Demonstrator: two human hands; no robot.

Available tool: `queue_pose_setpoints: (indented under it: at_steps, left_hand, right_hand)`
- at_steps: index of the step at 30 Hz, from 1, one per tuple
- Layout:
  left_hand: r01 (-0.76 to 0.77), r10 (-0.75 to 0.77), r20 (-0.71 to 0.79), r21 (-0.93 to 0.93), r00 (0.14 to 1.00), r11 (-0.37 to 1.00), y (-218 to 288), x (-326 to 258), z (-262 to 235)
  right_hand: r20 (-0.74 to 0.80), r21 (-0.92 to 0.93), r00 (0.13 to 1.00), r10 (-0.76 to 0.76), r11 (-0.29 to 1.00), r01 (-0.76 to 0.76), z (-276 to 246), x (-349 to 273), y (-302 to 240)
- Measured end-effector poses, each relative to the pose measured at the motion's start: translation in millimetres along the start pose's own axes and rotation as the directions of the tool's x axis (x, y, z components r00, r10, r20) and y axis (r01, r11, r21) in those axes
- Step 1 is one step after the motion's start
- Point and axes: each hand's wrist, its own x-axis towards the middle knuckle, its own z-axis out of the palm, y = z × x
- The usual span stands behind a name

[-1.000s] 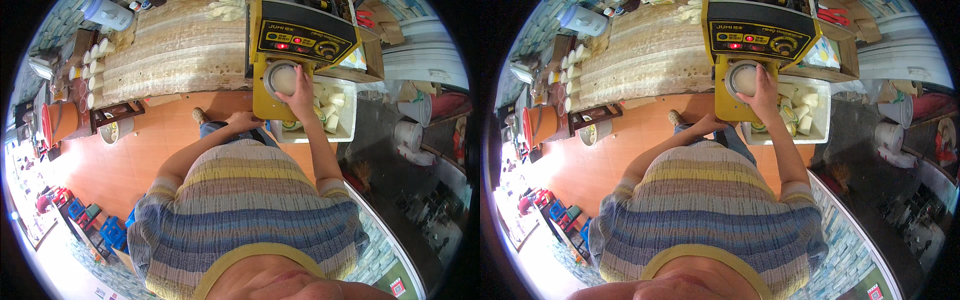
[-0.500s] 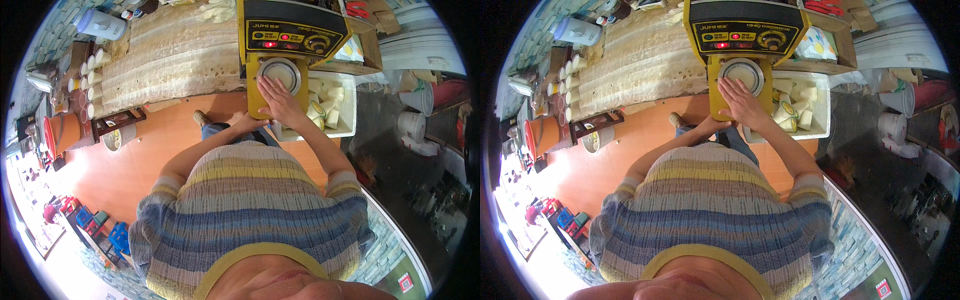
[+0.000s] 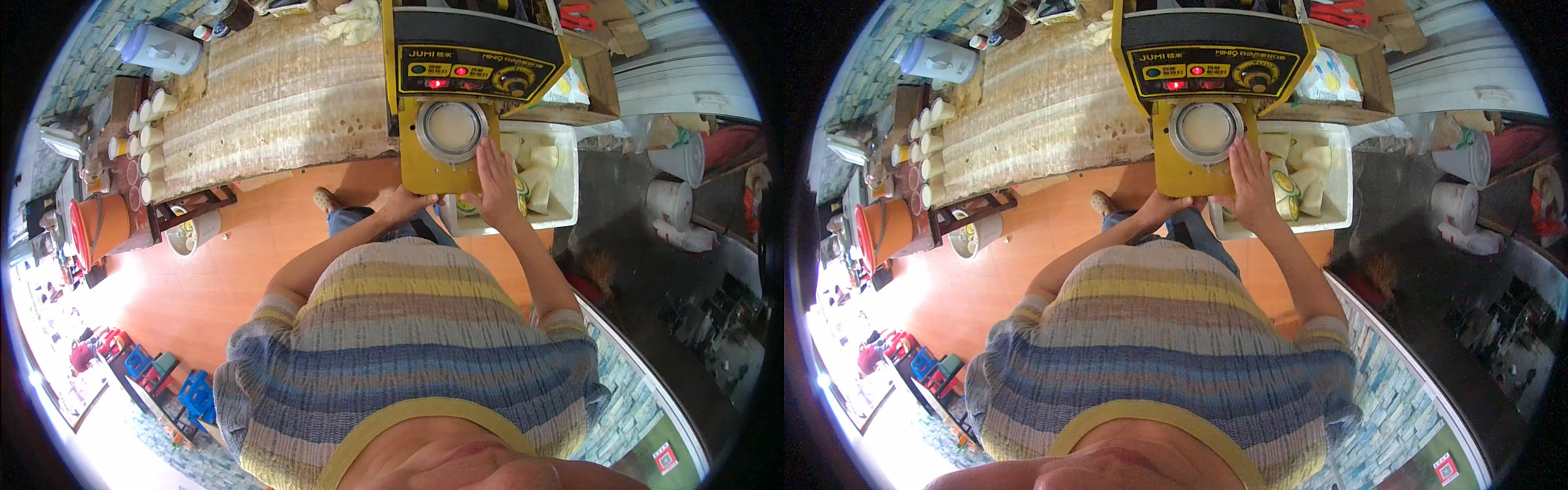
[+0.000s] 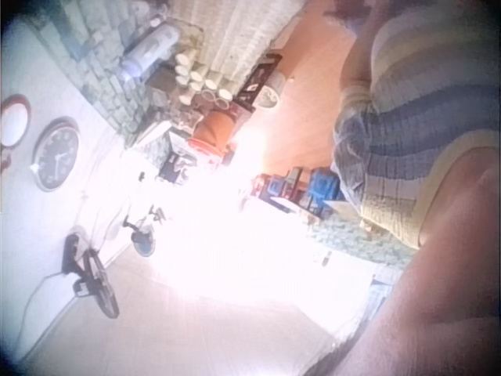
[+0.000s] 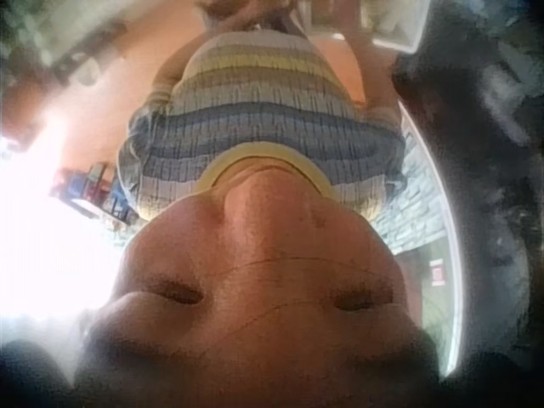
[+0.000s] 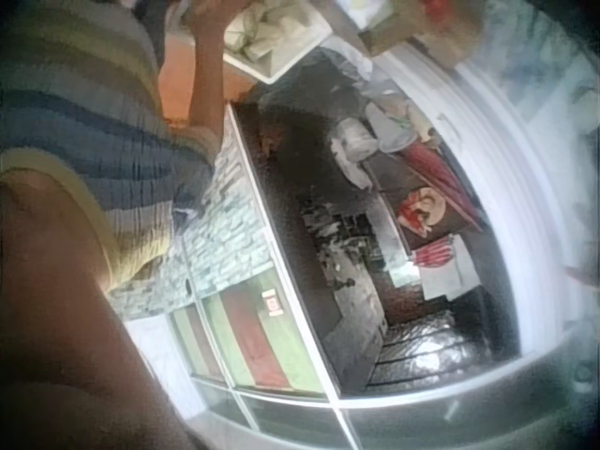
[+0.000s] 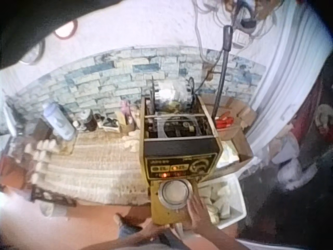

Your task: The person repeatedly picks up small white containers, places them on a yellow sealing machine, and presses down to seal them. The sealed containers are then placed into a white tray. The person handles the containers one at a time throughout the clip.

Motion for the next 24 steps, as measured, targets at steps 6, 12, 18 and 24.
queue_pose_setpoints:
  at_steps: [6, 12, 18, 24]
  left_hand:
    - [0.008, -0.008, -0.096, -0.002, 0.995, 1.000, 18.0, 25.4, -9.5]
    - [-0.081, 0.075, -0.190, -0.025, 0.979, 0.996, 13.9, 65.9, -32.7]
    - [0.030, -0.058, -0.334, -0.086, 0.941, 0.996, 29.7, 92.1, -36.7]
    - [0.036, -0.082, -0.394, -0.124, 0.916, 0.992, 38.2, 107.1, -38.1]
  right_hand:
    - [-0.230, 0.051, 0.973, -0.029, 0.998, 0.042, -37.2, 13.0, 3.3]
    - [-0.338, -0.052, 0.931, -0.135, 0.991, 0.125, -72.0, 52.7, 19.5]
    - [-0.411, -0.172, 0.875, -0.255, 0.965, 0.200, -111.2, 95.5, 27.4]
    - [-0.607, -0.400, 0.620, -0.497, 0.865, 0.302, -184.1, 170.6, 32.3]
